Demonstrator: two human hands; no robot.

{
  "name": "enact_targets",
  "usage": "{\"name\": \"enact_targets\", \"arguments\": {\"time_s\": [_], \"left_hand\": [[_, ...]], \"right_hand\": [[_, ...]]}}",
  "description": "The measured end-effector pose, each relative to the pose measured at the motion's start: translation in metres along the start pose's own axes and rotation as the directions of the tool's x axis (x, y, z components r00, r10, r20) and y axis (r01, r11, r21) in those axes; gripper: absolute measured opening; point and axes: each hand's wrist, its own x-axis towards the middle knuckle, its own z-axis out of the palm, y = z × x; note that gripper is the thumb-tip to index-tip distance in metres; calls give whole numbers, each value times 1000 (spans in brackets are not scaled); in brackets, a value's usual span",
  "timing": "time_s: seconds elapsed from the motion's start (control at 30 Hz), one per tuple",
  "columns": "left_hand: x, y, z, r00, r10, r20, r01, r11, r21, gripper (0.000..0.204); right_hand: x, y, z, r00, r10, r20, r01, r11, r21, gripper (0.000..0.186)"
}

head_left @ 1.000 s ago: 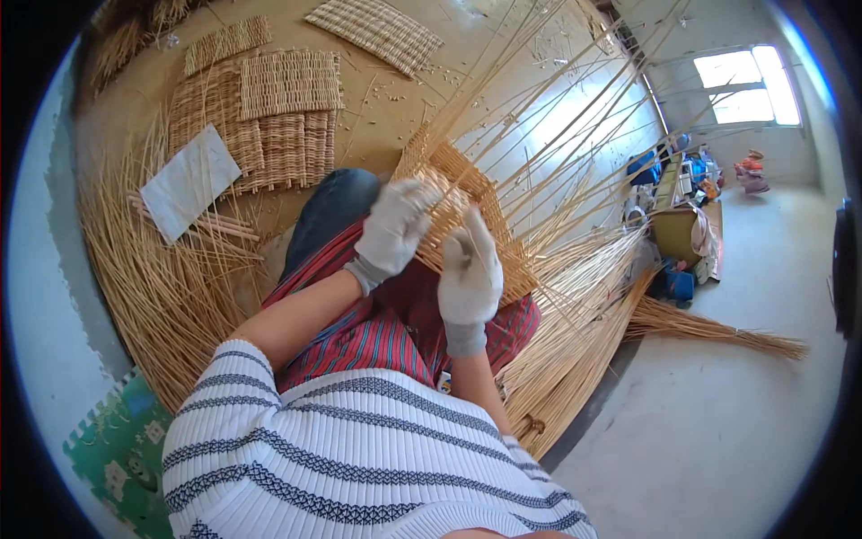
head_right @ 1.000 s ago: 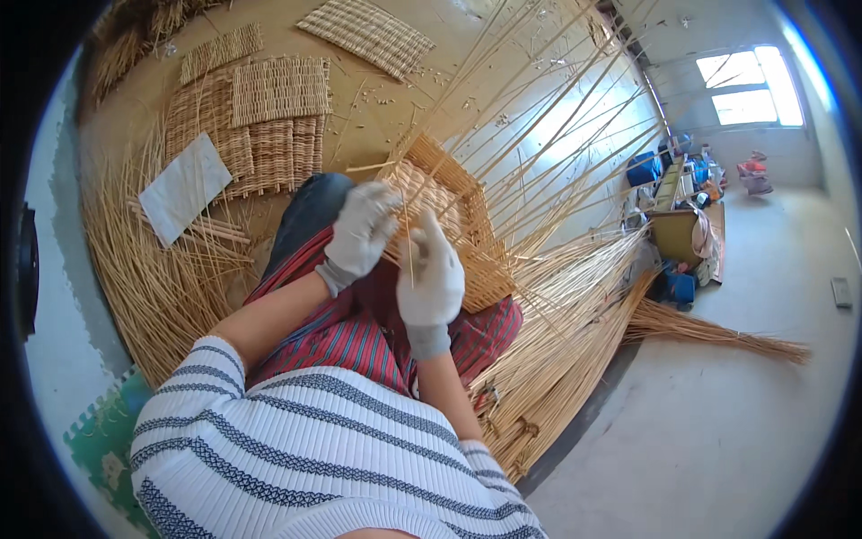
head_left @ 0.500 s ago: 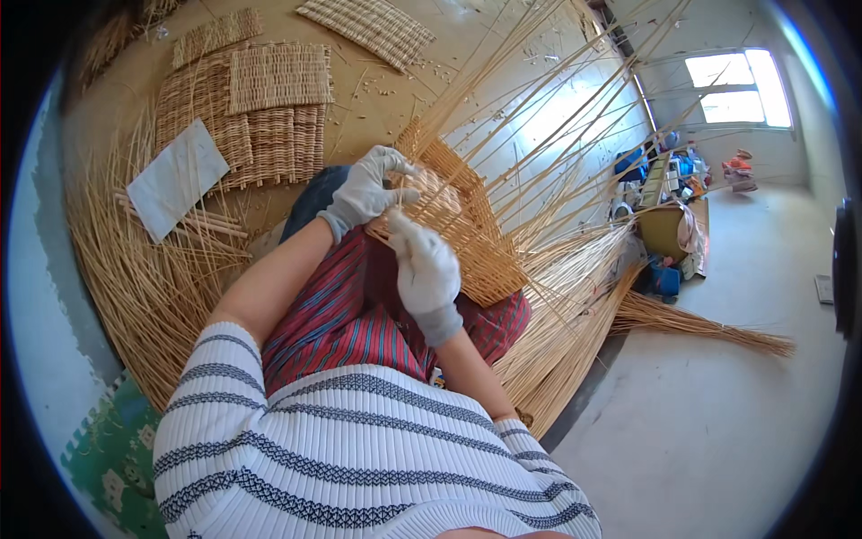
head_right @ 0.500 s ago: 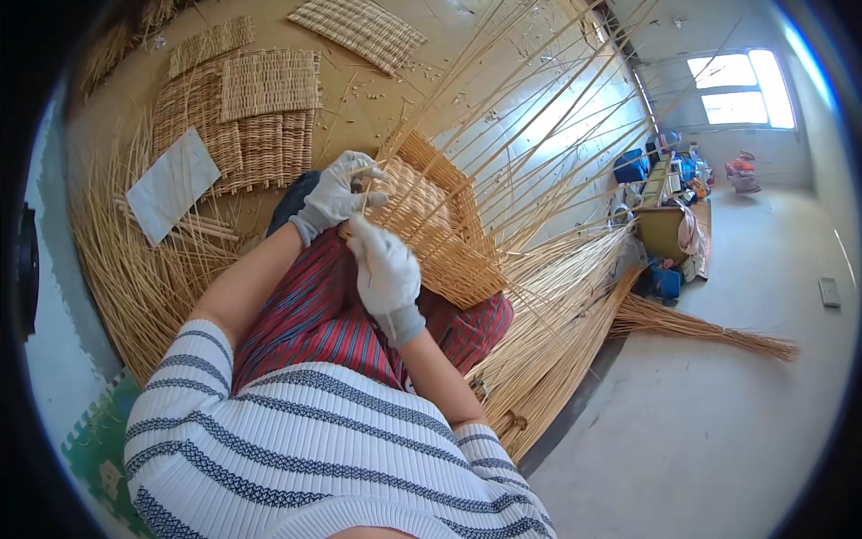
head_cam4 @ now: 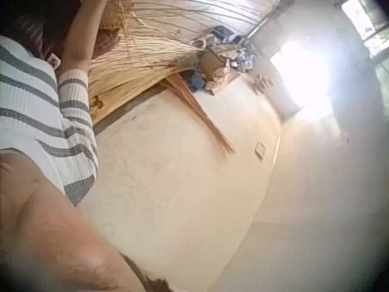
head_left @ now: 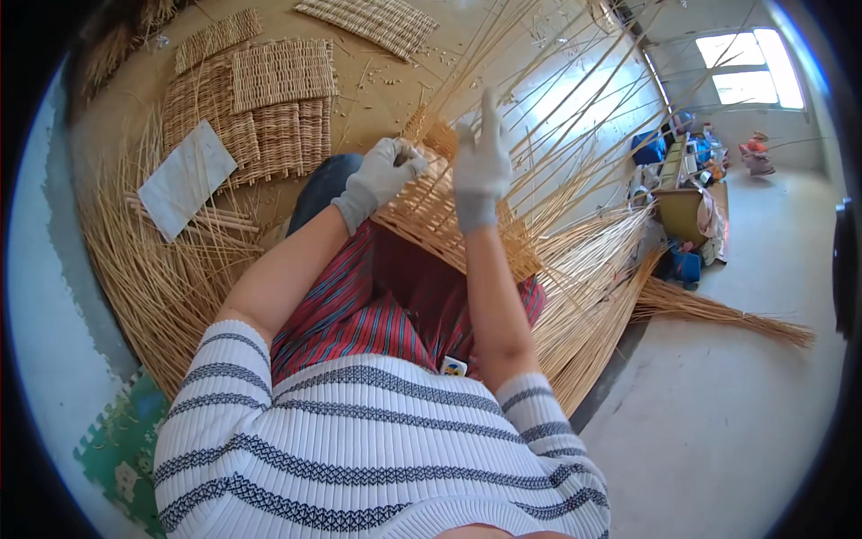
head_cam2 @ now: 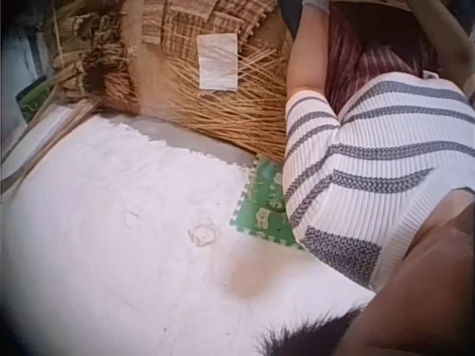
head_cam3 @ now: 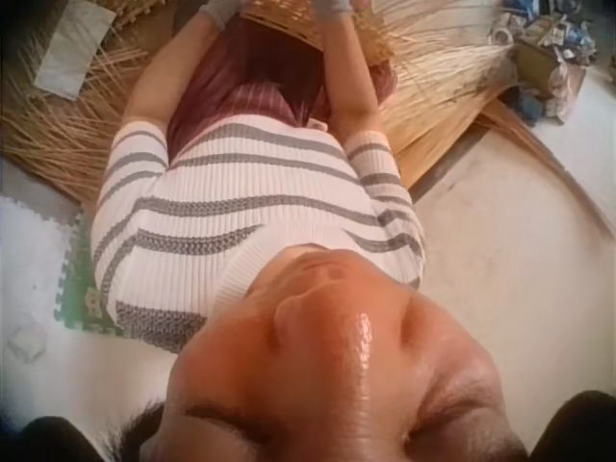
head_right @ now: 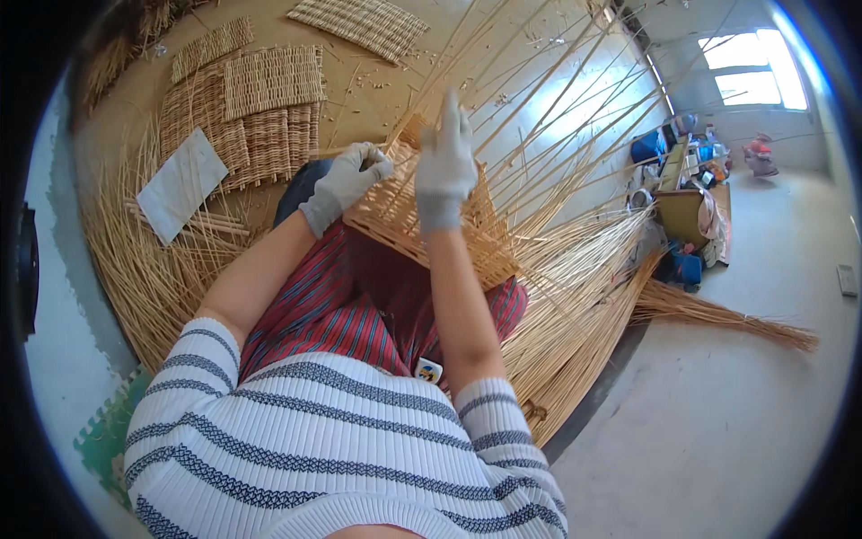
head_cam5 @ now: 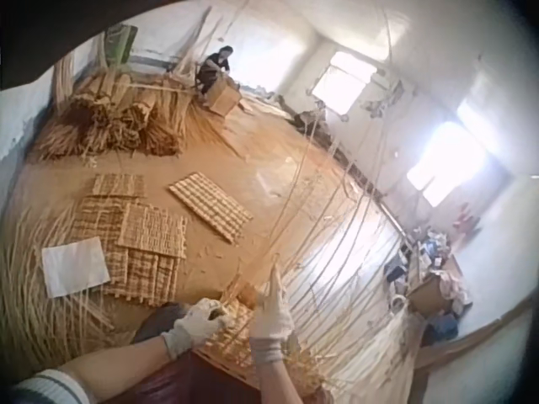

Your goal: Weave a rectangular basket using long reeds.

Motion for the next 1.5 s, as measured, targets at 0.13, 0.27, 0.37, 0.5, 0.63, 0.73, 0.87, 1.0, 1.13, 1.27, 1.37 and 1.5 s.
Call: {"name": "enact_targets", "arguments": {"time_s": [0.13, 0.27, 0.37, 0.5, 0.63, 0.73, 0.87, 1.0, 1.13, 1.27, 1.37, 1.5], "left_hand": [[3, 3, 6, 998, -39, -48, 43, 993, 106, 13], [-11, 18, 15, 922, 269, -279, -140, 902, 408, 25], [-40, 32, 33, 732, 666, 147, -582, 496, 644, 27], [-65, 43, 82, 894, 237, 379, -446, 413, 794, 53], [-57, 40, 81, 900, 217, 377, -435, 485, 759, 50], [-50, 32, 47, 768, 632, 107, -615, 678, 403, 34], [-31, 21, 6, 856, 475, -201, -361, 830, 425, 34], [-16, 14, -5, 930, 366, 17, -366, 926, 93, 35], [-7, 19, -24, 905, 401, 142, -426, 851, 307, 38], [4, 26, -32, 912, 285, 293, -374, 872, 315, 38], [8, 26, -20, 929, 246, 278, -332, 886, 325, 47], [9, 25, 5, 974, 203, 101, -227, 876, 425, 57]], "right_hand": [[-16, 13, -8, 833, 509, 218, -542, 666, 513, 74], [-108, 16, -68, 533, 762, 368, -823, 366, 434, 26], [-112, 34, -89, 793, 579, 187, -595, 673, 438, 17], [-47, 57, -74, 914, 343, 218, -380, 912, 158, 24], [-32, 46, -71, 960, 278, -43, -245, 901, 358, 45], [-64, 23, -82, 960, 243, 139, -277, 894, 351, 36], [-101, -7, -79, 708, 470, 527, -694, 598, 400, 37], [-106, -33, -63, 806, 427, 409, -591, 600, 539, 45], [-102, -50, -58, 897, 30, 441, -261, 842, 472, 41], [-106, -27, -66, 754, 418, 507, -649, 350, 676, 20], [-104, 9, -68, 430, 787, 443, -783, 80, 617, 20], [-83, 28, -48, 532, 816, 223, -704, 280, 652, 20]]}}
